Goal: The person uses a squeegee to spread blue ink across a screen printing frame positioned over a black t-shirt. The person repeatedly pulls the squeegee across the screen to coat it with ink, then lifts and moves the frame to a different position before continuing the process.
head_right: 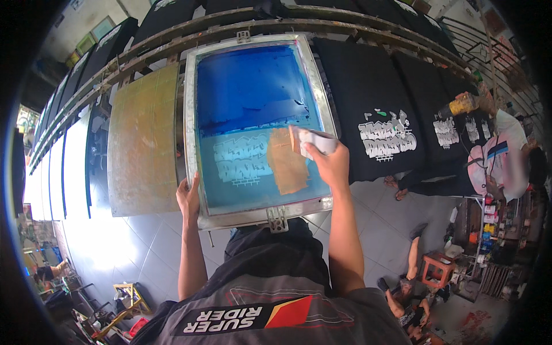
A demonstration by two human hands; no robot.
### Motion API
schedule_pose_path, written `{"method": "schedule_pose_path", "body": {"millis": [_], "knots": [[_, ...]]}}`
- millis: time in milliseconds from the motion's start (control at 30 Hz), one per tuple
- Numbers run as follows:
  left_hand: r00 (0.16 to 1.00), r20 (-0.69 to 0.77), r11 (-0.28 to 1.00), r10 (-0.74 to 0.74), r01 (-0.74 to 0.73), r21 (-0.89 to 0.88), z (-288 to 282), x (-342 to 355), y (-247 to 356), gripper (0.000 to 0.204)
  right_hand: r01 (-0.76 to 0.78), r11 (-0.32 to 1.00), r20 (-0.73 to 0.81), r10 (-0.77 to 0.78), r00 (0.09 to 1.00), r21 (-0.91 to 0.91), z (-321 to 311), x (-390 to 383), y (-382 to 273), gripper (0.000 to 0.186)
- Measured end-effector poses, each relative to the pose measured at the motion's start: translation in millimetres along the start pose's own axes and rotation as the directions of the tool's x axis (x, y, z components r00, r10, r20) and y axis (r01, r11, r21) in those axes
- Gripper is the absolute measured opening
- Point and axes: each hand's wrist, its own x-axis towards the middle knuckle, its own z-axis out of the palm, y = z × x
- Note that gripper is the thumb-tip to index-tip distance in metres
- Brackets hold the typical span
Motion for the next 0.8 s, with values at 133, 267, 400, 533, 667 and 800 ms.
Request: {"method": "schedule_pose_path", "body": {"millis": [133,267,400,533,667,800], "knots": [[0.996,0.089,0.996,-0.028,0.020,0.087,-17,-13,-2,0.057,-0.253,0.910,-0.230,0.337,0.913,0.328,-16,-9,39,0.044],[0.991,0.130,0.999,-0.028,0.024,0.032,-25,-35,-10,0.055,-0.289,0.887,-0.245,0.389,0.888,0.359,-41,-1,70,0.059],[0.999,0.038,0.999,0.026,-0.028,0.045,-19,-33,-26,0.061,-0.371,0.846,0.008,0.399,0.917,0.383,-49,22,97,0.064],[0.997,0.053,0.998,-0.063,0.063,0.007,-25,-38,-1,0.059,-0.311,0.811,0.000,0.358,0.934,0.495,-59,27,84,0.051],[0.992,0.118,0.996,-0.037,0.046,-0.076,-26,-27,24,0.059,-0.301,0.840,0.058,0.309,0.949,0.451,-65,49,70,0.059],[0.982,0.118,0.985,-0.149,0.138,0.101,-18,0,48,0.062,-0.277,0.808,0.073,0.281,0.957,0.519,-48,82,76,0.062]]}}
